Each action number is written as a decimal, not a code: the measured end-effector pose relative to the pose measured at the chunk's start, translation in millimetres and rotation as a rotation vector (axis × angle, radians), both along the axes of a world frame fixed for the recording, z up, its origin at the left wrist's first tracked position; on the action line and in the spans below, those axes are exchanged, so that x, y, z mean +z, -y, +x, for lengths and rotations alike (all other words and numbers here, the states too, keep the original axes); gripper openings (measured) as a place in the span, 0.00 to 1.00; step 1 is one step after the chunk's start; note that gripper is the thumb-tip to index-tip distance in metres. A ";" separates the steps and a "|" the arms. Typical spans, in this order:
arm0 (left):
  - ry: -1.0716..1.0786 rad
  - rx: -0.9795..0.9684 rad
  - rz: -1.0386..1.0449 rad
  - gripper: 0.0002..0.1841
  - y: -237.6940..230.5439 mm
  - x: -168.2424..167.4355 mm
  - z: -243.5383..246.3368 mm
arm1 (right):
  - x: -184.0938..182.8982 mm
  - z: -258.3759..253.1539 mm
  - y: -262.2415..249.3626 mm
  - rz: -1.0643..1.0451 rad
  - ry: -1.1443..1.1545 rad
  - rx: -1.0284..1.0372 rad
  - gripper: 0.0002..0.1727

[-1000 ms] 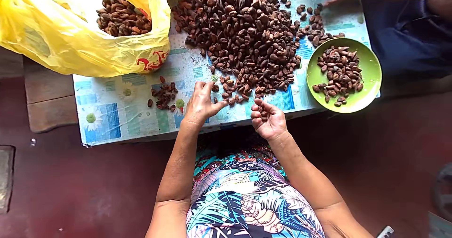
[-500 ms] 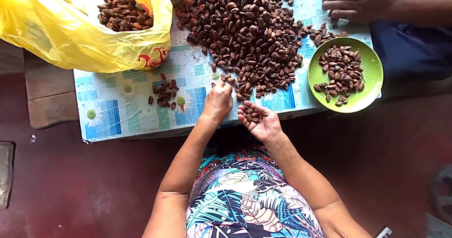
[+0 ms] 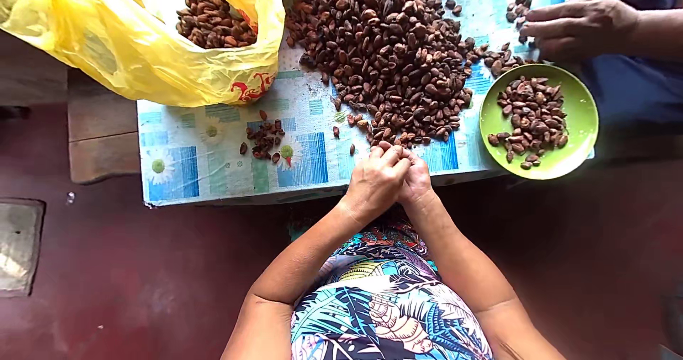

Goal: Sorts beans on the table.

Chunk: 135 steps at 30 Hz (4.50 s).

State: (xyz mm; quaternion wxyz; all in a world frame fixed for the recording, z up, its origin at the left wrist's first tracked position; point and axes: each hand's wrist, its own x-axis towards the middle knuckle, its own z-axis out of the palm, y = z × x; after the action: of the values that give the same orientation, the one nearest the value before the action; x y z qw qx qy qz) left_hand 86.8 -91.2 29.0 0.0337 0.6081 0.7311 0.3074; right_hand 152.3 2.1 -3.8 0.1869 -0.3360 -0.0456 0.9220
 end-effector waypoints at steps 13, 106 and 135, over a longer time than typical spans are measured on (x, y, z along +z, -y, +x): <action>0.322 0.358 -0.241 0.15 30.5 -35.6 -74.0 | -3.7 17.6 -27.9 -0.082 -0.173 0.151 0.27; 1.335 0.111 0.267 0.15 -108.7 22.8 -29.4 | -30.8 74.6 -80.5 1.436 0.659 -0.022 0.14; 0.879 0.286 0.388 0.10 10.4 0.4 -112.1 | -10.8 65.5 -81.4 1.250 0.657 0.064 0.13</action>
State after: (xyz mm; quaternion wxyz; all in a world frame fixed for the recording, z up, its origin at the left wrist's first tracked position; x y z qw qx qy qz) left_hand -25.3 -101.6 29.4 0.1825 0.3100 0.6531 0.6664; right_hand 217.8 83.5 -14.5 0.2944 -0.4250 -0.6305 0.5790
